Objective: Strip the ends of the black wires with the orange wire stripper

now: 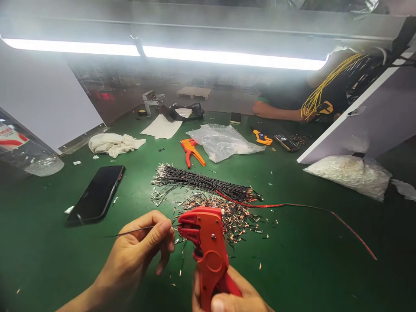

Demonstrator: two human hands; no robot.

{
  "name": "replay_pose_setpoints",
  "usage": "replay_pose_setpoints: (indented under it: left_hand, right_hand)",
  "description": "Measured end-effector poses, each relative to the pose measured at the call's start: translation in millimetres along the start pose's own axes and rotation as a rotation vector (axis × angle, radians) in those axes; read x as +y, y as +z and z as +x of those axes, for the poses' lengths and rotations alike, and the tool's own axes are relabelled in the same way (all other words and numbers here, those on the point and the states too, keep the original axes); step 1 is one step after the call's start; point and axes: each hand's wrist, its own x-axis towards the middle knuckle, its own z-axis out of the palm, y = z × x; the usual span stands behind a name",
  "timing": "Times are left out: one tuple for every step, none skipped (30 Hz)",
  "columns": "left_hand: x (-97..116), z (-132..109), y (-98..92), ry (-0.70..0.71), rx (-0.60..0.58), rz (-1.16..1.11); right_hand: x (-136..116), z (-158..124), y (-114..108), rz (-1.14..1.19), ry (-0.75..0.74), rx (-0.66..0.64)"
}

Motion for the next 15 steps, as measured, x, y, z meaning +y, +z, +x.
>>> replay_pose_setpoints:
  left_hand:
    - [1,0,0.5,0.009,0.005,0.015]
    - [1,0,1.0,0.011,0.014,0.032]
    - [2,-1,1.6,0.007,0.027,0.048]
    - [3,-1,1.9,0.0,0.039,0.06]
    - [3,-1,2.0,-0.009,0.05,0.068]
    - [3,-1,1.7,-0.018,0.055,0.07]
    - [3,-1,1.1,-0.022,0.055,0.068]
    - [2,-1,0.2,-0.022,0.048,0.062]
    - [2,-1,-0.9,-0.019,0.036,0.056]
    - [1,-1,-2.0,-0.016,0.023,0.053]
    - [1,-2,-2.9,-0.013,0.011,0.054]
    - [1,-2,-3.7,-0.013,-0.001,0.058]
    - [1,-2,-4.2,-0.016,-0.014,0.063]
    - [1,-3,-4.6,-0.021,-0.026,0.066]
    - [2,-3,-4.7,-0.026,-0.036,0.067]
  right_hand:
    - [2,0,-1,0.009,-0.005,0.015]
    - [4,-1,-3,0.019,-0.024,0.01]
    - [7,-1,-6,0.026,-0.04,-0.009]
    - [9,0,-8,0.028,-0.05,-0.033]
    - [11,0,-11,0.025,-0.054,-0.058]
    - [13,2,-13,0.022,-0.054,-0.082]
    - [14,3,-15,0.018,-0.056,-0.101]
    - [15,3,-16,0.014,-0.059,-0.114]
    - [16,4,-17,0.011,-0.062,-0.117]
    - [18,4,-18,0.01,-0.068,-0.11]
    - [19,4,-18,0.007,-0.07,-0.097]
    - [21,3,-19,0.004,-0.068,-0.083]
    - [23,2,-19,0.006,-0.063,-0.069]
    - [26,1,-20,0.012,-0.054,-0.052]
    - [28,0,-22,0.02,-0.044,-0.036]
